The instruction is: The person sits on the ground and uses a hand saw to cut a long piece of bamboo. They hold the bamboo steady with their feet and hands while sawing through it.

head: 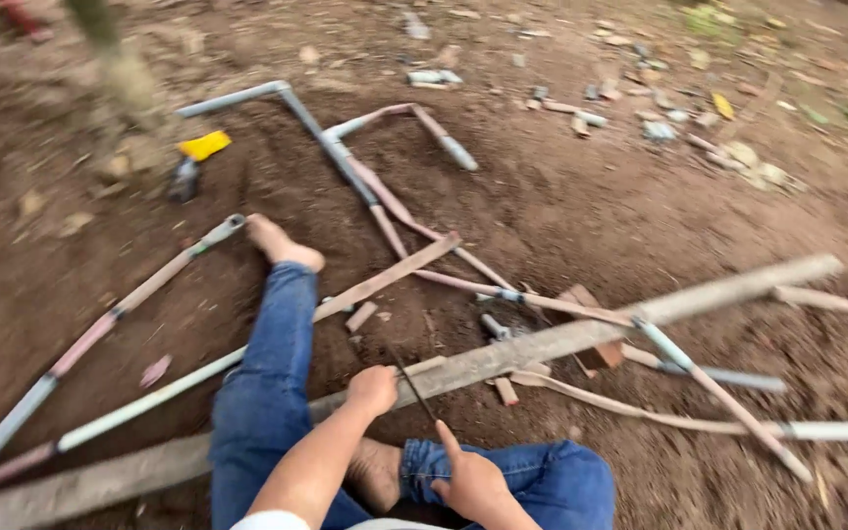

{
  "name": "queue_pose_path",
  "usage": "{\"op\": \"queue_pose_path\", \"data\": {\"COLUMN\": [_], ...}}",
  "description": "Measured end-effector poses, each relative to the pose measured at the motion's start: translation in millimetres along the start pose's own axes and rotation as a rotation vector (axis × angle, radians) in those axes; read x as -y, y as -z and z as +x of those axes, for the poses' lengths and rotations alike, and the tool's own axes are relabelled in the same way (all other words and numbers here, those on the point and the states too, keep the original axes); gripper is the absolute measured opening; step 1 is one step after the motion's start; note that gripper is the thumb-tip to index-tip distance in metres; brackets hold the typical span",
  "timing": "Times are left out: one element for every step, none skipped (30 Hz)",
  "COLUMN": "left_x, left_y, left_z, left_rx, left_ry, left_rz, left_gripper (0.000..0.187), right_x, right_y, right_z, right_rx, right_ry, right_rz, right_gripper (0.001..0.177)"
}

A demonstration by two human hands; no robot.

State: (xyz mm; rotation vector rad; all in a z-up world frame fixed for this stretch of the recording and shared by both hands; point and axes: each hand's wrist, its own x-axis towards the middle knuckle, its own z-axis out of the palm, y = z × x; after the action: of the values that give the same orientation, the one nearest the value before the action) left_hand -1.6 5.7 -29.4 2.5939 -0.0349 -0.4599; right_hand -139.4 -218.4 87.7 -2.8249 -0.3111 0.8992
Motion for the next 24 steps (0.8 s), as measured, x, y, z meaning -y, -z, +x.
{"op": "queue_pose_path", "data": {"left_x": [-5,-5,-7,-7,-8,-15,-12,-12,-13,-13,-12,-11,-11,-10,-8,-7,-7,-9,-8,-10,-11,-10,-9,-6], "left_y": [2,5,8,14,19,21,21,22,24,22,21,20,18,15,13,14,15,12,15,16,18,15,12,14], "left_z": [-2,-4,-6,-8,-11,-11,-13,-11,-9,-9,-9,-8,-7,-7,-7,-7,-6,-7,-8,-8,-9,-10,-12,-10], "left_rx": [-0.018,-0.016,-0.013,-0.021,0.01,0.048,0.047,0.064,0.081,0.083,0.073,0.063,0.064,0.047,0.029,0.03,0.025,0.025,0.03,0.043,0.056,0.057,0.035,0.006], "left_ry": [0.046,0.026,0.006,0.043,0.024,-0.011,0.011,-0.005,-0.021,-0.016,-0.013,-0.012,-0.009,-0.013,-0.017,-0.014,-0.015,-0.02,-0.022,-0.019,-0.017,-0.014,-0.021,-0.028], "left_rz": [-0.019,-0.006,0.008,0.0,0.028,0.052,0.04,0.068,0.096,0.09,0.09,0.093,0.09,0.082,0.075,0.077,0.081,0.085,0.085,0.088,0.091,0.088,0.063,0.041], "left_gripper": [0.024,0.02,0.019,0.019,0.019,0.019,0.019,0.015,0.012,0.012,0.012,0.013,0.013,0.014,0.015,0.015,0.016,0.017,0.017,0.017,0.018,0.018,0.018,0.02], "right_x": [0,4,6,5,3,-2,2,4,5,3,0,-1,-4,-5,-7,-7,-8,-11,-8,-8,-8,-7,-5,-2], "right_y": [4,5,8,5,1,-3,-3,-2,-1,-4,-8,-11,-9,-8,-7,-8,-9,-11,-12,-11,-10,-11,-12,-10], "right_z": [-3,-6,-8,-3,2,3,4,5,7,6,6,7,3,0,-4,-4,-3,-6,-1,4,8,11,14,21], "right_rx": [0.02,0.057,0.093,0.11,0.095,0.077,0.091,0.073,0.054,0.06,0.045,0.028,0.031,0.061,0.091,0.092,0.085,0.08,0.083,0.032,-0.02,-0.016,-0.001,0.008], "right_ry": [0.041,0.004,-0.034,-0.003,0.008,0.003,0.018,0.007,-0.003,-0.001,-0.002,-0.002,-0.002,-0.023,-0.044,-0.041,-0.034,-0.033,-0.036,-0.014,0.008,0.009,-0.008,-0.021], "right_rz": [-0.028,-0.012,0.003,-0.012,-0.025,-0.035,-0.048,-0.041,-0.035,-0.039,-0.032,-0.022,-0.024,-0.007,0.01,0.012,-0.014,-0.038,-0.035,-0.018,-0.001,-0.003,-0.013,-0.022], "right_gripper": [0.11,0.111,0.112,0.112,0.113,0.115,0.115,0.112,0.109,0.109,0.11,0.111,0.111,0.111,0.111,0.111,0.112,0.113,0.113,0.111,0.109,0.109,0.11,0.111]}}
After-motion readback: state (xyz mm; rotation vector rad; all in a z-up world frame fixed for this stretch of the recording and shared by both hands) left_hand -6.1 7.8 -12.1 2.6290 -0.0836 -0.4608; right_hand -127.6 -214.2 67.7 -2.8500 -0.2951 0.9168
